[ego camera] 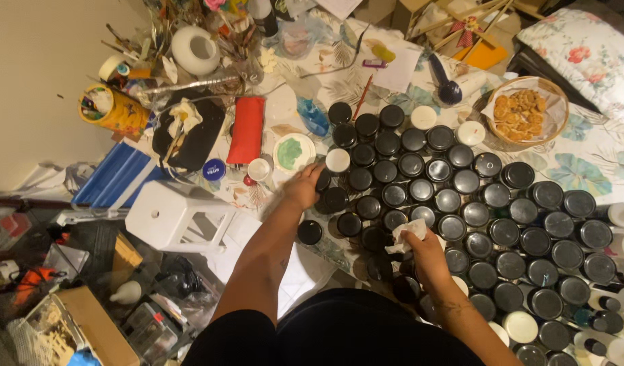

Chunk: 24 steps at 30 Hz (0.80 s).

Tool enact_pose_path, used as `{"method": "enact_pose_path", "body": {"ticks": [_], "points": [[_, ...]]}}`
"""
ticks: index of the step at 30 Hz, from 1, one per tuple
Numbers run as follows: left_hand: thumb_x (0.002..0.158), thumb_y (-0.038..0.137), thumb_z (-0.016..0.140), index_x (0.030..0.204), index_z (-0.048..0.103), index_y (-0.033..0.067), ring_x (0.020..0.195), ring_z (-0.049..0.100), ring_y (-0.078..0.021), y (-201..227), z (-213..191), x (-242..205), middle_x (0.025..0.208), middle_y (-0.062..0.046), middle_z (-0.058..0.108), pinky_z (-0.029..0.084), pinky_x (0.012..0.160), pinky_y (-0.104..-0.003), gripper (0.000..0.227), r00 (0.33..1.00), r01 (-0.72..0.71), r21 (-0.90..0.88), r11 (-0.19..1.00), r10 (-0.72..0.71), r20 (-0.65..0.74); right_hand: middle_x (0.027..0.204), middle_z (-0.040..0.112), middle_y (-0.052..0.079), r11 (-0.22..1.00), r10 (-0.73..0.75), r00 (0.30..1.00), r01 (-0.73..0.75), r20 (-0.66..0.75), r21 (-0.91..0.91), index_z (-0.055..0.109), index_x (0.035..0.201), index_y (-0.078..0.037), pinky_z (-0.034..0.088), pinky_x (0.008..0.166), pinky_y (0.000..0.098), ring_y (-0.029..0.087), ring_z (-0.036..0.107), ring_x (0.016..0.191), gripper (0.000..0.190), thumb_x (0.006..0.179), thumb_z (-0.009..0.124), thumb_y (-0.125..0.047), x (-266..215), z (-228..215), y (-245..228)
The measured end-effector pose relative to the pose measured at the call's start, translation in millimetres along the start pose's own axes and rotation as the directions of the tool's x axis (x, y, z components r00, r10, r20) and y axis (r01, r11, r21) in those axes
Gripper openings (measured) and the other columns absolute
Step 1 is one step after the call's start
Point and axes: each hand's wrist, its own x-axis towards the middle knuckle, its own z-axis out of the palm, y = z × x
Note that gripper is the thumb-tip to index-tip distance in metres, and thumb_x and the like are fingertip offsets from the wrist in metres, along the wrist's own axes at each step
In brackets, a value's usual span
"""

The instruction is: The person wipes the exterior and lids of multiple cosmetic jars and containers with a cloth.

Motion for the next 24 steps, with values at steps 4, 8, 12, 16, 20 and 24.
{"method": "enact_pose_path", "body": {"ticks": [4, 8, 12, 16, 20, 24], "points": [[0.083, 0.036, 0.074, 0.161, 0.027, 0.0308, 0.148, 0.038, -0.0345, -8.2, 9.1, 2.1, 0.164, 0.004, 0.026, 0.045, 0.115, -0.058, 0.091, 0.993, 0.024, -0.112, 0.993, -0.037, -0.114, 0.077, 0.06, 0.002, 0.999, -0.003, 1.0, 0.004, 0.016, -0.047, 0.067, 0.088, -0.004, 0.046, 0.066, 0.0294, 0.012, 0.054, 0.07, 0.009, 0.085, 0.075, -0.005, 20.4, -15.3, 11.6], [0.079, 0.03, 0.082, 0.148, 0.05, 0.0114, 0.116, 0.056, -0.0332, -3.2, -40.9, -62.9, 0.126, -0.017, 0.057, 0.049, 0.094, -0.042, 0.078, 0.928, -0.223, -0.682, 0.697, -0.063, -0.367, 0.08, 0.058, 0.0, 0.997, 0.023, 0.998, -0.019, 0.052, -0.074, 0.067, 0.092, -0.006, 0.046, 0.066, 0.0275, 0.011, 0.054, 0.072, 0.01, 0.087, 0.075, -0.006, 42.3, -32.2, 21.3], [0.086, 0.027, 0.081, 0.149, 0.05, 0.0144, 0.111, 0.057, -0.0245, -56.5, -45.5, -53.2, 0.143, -0.015, 0.047, 0.057, 0.09, -0.038, 0.072, 0.916, -0.391, -0.875, 0.284, 0.034, -0.399, 0.082, 0.058, 0.002, 0.995, 0.049, 0.996, -0.042, 0.075, -0.091, 0.069, 0.097, -0.003, 0.05, 0.071, 0.0305, 0.014, 0.055, 0.073, 0.01, 0.088, 0.074, -0.005, 55.3, -41.8, 28.7], [0.096, 0.036, 0.071, 0.147, 0.054, 0.0164, 0.113, 0.057, -0.0207, -58.3, -57.4, -67.8, 0.144, -0.012, 0.049, 0.059, 0.089, -0.032, 0.057, 0.944, -0.315, -0.914, 0.256, -0.011, -0.329, 0.082, 0.057, 0.003, 0.992, 0.043, 0.993, -0.03, 0.111, -0.122, 0.068, 0.098, -0.002, 0.049, 0.07, 0.0308, 0.015, 0.054, 0.074, 0.012, 0.088, 0.074, -0.006, 52.3, -39.0, 24.3], [0.091, 0.04, 0.072, 0.144, 0.058, 0.0162, 0.117, 0.058, -0.0289, -52.2, -57.0, -75.9, 0.138, -0.016, 0.052, 0.058, 0.092, -0.039, 0.059, 0.94, -0.307, -0.882, 0.358, -0.032, -0.34, 0.083, 0.059, 0.001, 0.991, 0.043, 0.99, -0.026, 0.134, -0.128, 0.068, 0.094, -0.005, 0.048, 0.068, 0.0293, 0.012, 0.055, 0.074, 0.008, 0.088, 0.073, -0.005, 52.9, -42.4, 31.0], [0.075, 0.045, 0.086, 0.144, 0.056, 0.0122, 0.125, 0.059, -0.0451, -46.1, -46.2, -72.9, 0.135, -0.022, 0.055, 0.051, 0.106, -0.05, 0.082, 0.899, -0.175, -0.539, 0.824, -0.089, -0.428, 0.082, 0.059, 0.001, 0.995, 0.03, 0.988, -0.016, 0.151, -0.093, 0.067, 0.093, -0.006, 0.049, 0.07, 0.0291, 0.012, 0.056, 0.075, 0.008, 0.088, 0.072, -0.003, 44.0, -41.7, 29.3]]}}
